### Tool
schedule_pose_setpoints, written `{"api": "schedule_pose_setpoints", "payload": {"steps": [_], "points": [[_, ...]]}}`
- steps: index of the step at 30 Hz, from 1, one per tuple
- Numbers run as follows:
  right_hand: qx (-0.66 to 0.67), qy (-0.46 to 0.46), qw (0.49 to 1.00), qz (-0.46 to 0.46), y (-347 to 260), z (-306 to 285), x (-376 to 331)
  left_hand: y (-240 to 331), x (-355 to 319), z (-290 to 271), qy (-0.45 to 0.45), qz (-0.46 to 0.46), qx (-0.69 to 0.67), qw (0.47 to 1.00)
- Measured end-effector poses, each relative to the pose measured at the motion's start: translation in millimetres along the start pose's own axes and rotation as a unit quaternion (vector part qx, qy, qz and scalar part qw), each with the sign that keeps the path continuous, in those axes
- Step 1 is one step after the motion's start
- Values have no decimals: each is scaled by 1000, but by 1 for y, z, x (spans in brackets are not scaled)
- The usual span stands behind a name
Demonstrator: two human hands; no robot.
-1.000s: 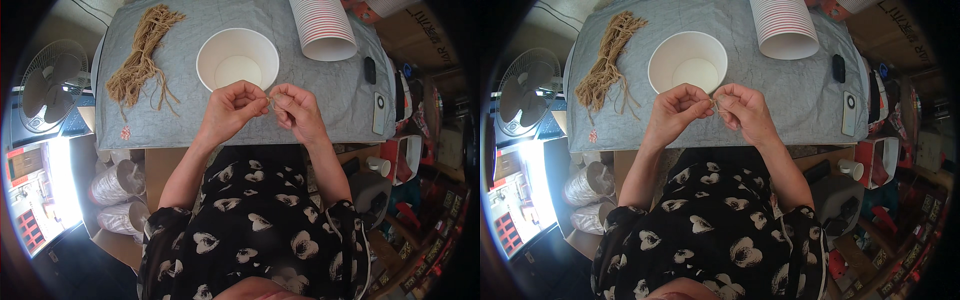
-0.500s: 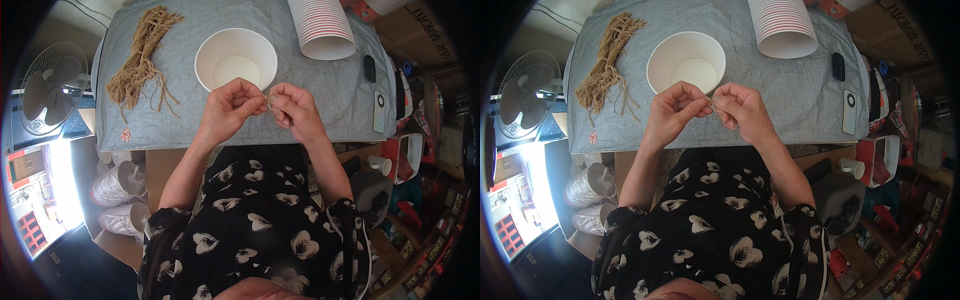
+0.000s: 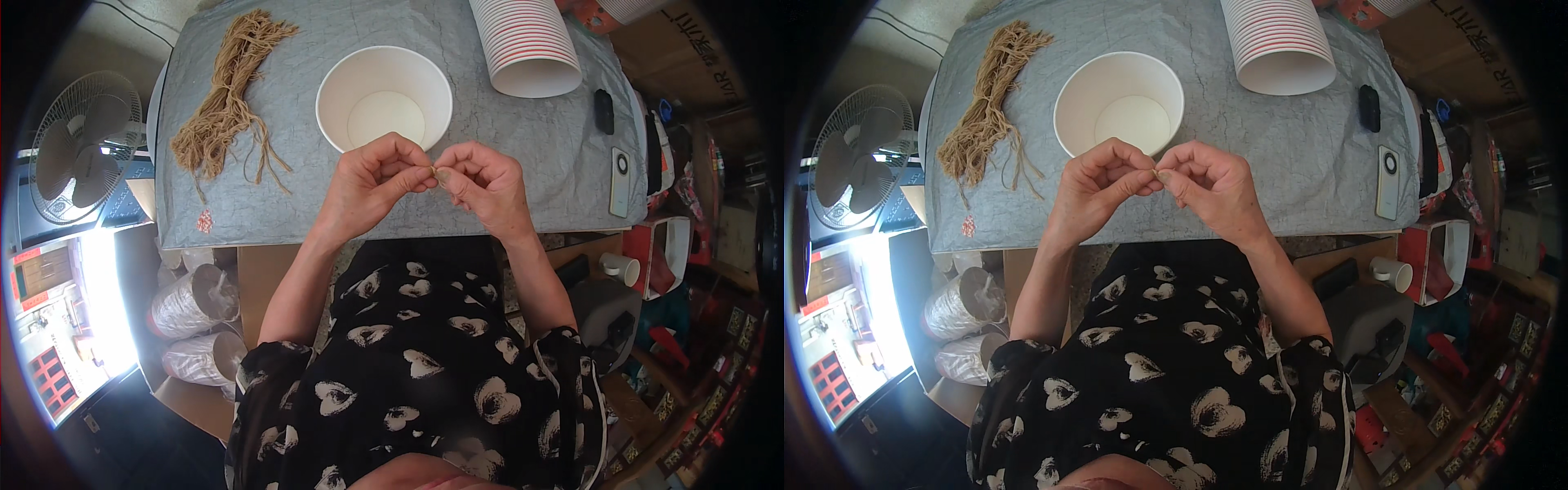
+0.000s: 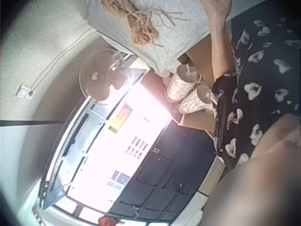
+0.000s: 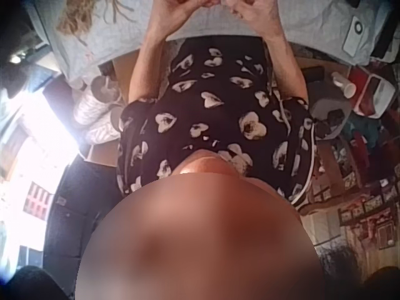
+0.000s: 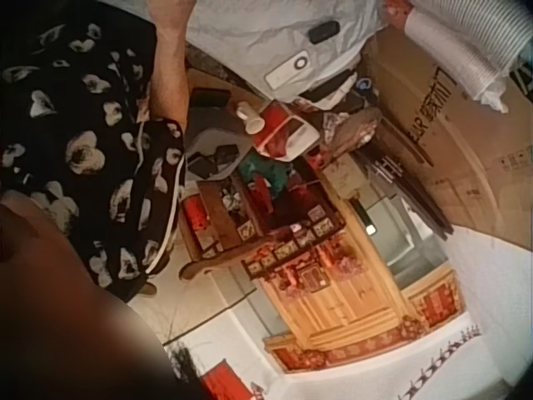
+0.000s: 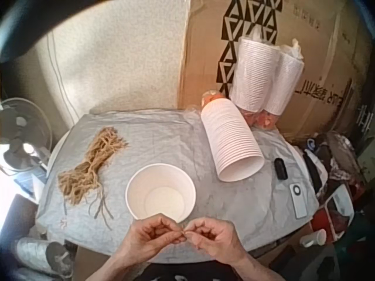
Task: Threading and knotting pieces of string through pre-punched holes in paper cups to prepare them for hanging.
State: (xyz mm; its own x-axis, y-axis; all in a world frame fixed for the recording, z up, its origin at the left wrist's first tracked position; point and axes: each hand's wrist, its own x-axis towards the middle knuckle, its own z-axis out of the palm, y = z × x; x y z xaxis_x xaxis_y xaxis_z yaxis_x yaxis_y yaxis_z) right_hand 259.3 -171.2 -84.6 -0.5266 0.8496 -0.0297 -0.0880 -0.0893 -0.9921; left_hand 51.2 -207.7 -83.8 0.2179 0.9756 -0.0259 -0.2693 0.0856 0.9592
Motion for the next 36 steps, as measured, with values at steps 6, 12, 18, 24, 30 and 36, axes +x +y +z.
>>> {"api": "schedule_pose_setpoints", "payload": {"steps": [6,12,18,24,30,36], "points": [[7,28,999,-28,4,5,-2,3,-1,3,-2,-4,-8,1000],[14,27,1000,4,0,4,-3,2,1,7,22,5,35,999],[-9,28,1000,-1,0,5,-5,-1,1,9,37,2,16,999],[-10,25,1000,3,-1,4,-5,-2,1,5,25,-7,1,1000],[7,27,1000,4,-5,5,-5,-6,0,2,27,3,-7,1000],[-59,10,998,-23,1,1,-5,-1,1,3,32,-27,-15,999]]}}
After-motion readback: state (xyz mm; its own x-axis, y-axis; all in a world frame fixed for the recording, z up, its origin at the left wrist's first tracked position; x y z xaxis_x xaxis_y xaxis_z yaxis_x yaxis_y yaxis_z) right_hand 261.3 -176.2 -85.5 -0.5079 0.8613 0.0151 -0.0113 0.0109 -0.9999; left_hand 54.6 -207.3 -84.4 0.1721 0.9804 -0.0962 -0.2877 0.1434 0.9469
